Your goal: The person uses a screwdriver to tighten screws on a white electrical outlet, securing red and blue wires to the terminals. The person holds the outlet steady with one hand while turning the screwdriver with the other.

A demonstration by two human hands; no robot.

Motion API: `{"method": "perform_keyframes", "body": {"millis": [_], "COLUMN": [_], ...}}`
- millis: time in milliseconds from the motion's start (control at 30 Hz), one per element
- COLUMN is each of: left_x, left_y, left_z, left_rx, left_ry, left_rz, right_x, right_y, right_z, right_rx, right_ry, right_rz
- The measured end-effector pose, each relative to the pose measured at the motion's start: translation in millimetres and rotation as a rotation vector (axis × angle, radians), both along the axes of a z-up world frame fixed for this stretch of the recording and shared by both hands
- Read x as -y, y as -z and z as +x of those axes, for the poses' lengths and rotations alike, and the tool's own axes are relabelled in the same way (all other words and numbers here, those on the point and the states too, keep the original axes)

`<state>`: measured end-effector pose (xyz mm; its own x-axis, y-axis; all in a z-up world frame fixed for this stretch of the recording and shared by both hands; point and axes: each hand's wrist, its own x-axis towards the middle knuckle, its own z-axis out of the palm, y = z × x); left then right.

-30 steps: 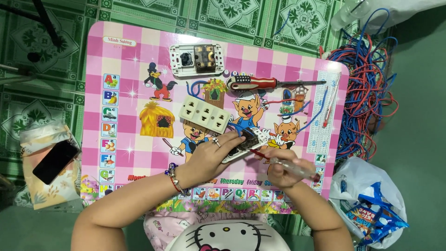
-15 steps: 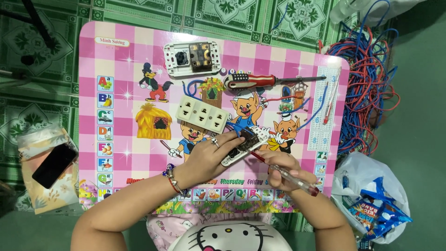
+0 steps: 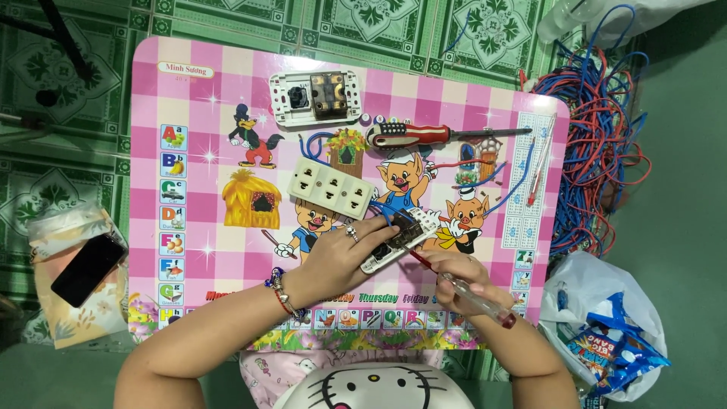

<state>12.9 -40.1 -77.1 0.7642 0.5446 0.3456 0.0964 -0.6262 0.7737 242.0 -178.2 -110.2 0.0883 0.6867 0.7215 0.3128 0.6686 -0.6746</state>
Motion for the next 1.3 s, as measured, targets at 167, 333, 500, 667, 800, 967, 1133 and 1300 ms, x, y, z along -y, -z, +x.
{"method": "perform_keyframes", "body": {"millis": [167, 333, 500, 667, 800, 967, 1133, 1300], "left_x": [0, -2, -3, -4, -3, -6, -10, -12], "left_y": [-4, -4, -6, -5, 1, -1, -2, 6], "left_z": [3, 4, 2, 1, 2, 0, -1, 0], "left_rx": [0.010, 0.003, -0.037, -0.013, 0.019, 0.023, 0.000, 0.002], "left_ry": [-0.012, -0.030, -0.037, -0.023, -0.016, 0.006, 0.034, 0.043], "left_rz": [0.003, -0.027, -0.041, -0.033, 0.009, 0.016, 0.049, 0.025], "right_x": [-6, -3, -9, -10, -8, -17, -27, -31], "right_y": [-31, -27, -41, -48, -42, -52, -67, -70], "right_z": [-11, -13, -15, -15, -15, -19, -17, -16], "right_rx": [0.074, 0.060, 0.007, 0.044, 0.085, -0.003, -0.029, -0.096], "right_ry": [0.041, 0.078, 0.049, 0.055, 0.082, 0.044, -0.009, -0.025], "right_rz": [-0.082, -0.075, -0.138, -0.199, -0.175, -0.249, -0.331, -0.448]}}
